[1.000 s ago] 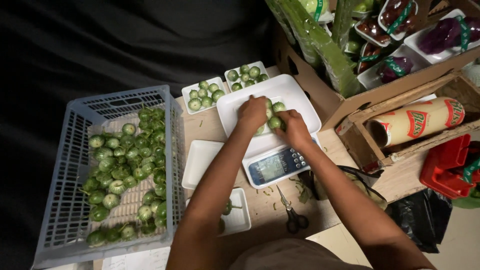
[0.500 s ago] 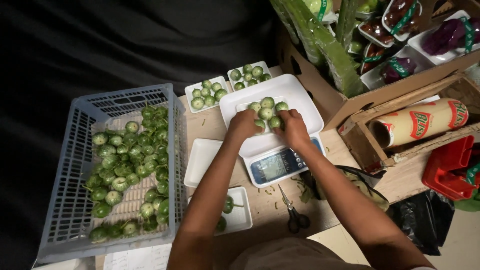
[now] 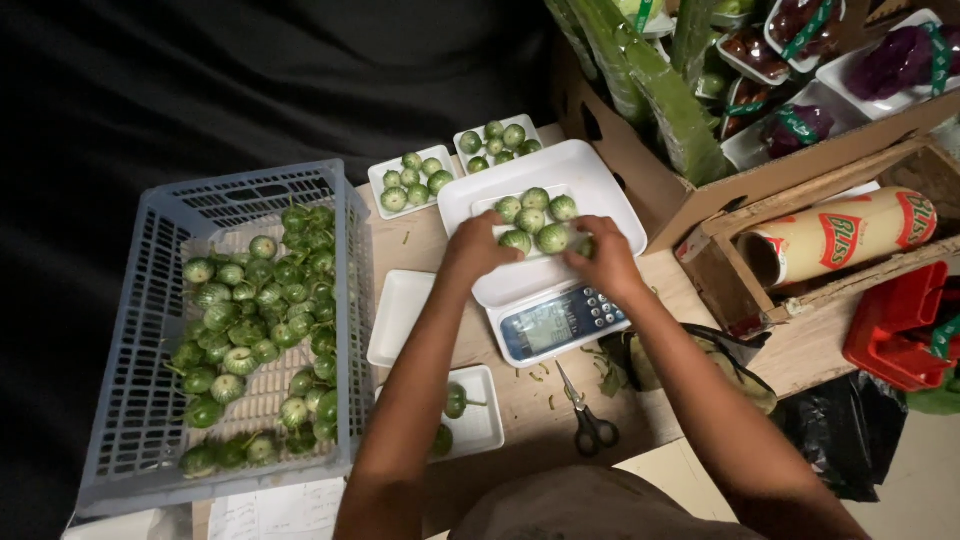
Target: Trimming the stems of small green eggplants using scissors and placing them into trays for weighing.
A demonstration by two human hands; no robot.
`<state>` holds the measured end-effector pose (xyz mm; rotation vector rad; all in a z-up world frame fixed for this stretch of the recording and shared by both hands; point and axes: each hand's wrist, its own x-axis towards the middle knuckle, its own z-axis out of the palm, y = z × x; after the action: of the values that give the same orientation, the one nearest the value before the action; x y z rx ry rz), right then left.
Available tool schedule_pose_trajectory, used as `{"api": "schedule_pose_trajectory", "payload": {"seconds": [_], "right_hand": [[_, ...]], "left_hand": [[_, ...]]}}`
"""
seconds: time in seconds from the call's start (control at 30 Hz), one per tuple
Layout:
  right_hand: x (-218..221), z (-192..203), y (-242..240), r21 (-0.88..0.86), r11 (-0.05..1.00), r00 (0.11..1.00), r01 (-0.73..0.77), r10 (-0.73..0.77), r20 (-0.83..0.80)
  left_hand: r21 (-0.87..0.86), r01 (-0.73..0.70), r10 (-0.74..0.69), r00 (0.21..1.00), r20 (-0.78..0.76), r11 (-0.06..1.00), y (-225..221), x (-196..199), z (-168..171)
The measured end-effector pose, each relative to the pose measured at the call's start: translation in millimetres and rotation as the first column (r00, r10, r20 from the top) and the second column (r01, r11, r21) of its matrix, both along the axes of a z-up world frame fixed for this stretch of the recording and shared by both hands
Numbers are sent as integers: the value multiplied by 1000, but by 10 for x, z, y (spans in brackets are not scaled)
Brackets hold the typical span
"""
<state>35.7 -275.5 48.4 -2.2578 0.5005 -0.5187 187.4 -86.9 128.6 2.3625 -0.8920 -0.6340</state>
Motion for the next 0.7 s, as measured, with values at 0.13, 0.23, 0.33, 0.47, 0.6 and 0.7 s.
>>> {"api": "schedule_pose_trajectory", "payload": {"seconds": [0.13, 0.23, 0.33, 0.47, 0.6, 0.7], "right_hand": [[-544, 276, 198, 168, 985, 983, 37, -66, 173], [-959, 329, 304, 502, 853, 981, 140, -189, 48], [-1222, -17, 393, 764, 610, 961, 211, -271, -49], [-1581, -408, 618, 951, 225, 938, 211, -322, -132], [-1805, -757, 803, 986, 86, 967, 143, -224, -120], [-1898, -785, 957, 1000, -19, 982, 8, -188, -12]], "left_hand": [[-145, -155, 139, 984, -114, 977, 361, 49, -79], [-180, -255, 230, 962, -145, 950, 660, -107, 41], [-228, -301, 254, 943, -214, 926, 904, -352, 90], [-266, -302, 227, 933, -278, 916, 1048, -658, -95], [-255, -230, 151, 944, -295, 939, 1072, -901, -396], [-200, -211, 147, 945, -293, 957, 1149, -1139, -318]]}}
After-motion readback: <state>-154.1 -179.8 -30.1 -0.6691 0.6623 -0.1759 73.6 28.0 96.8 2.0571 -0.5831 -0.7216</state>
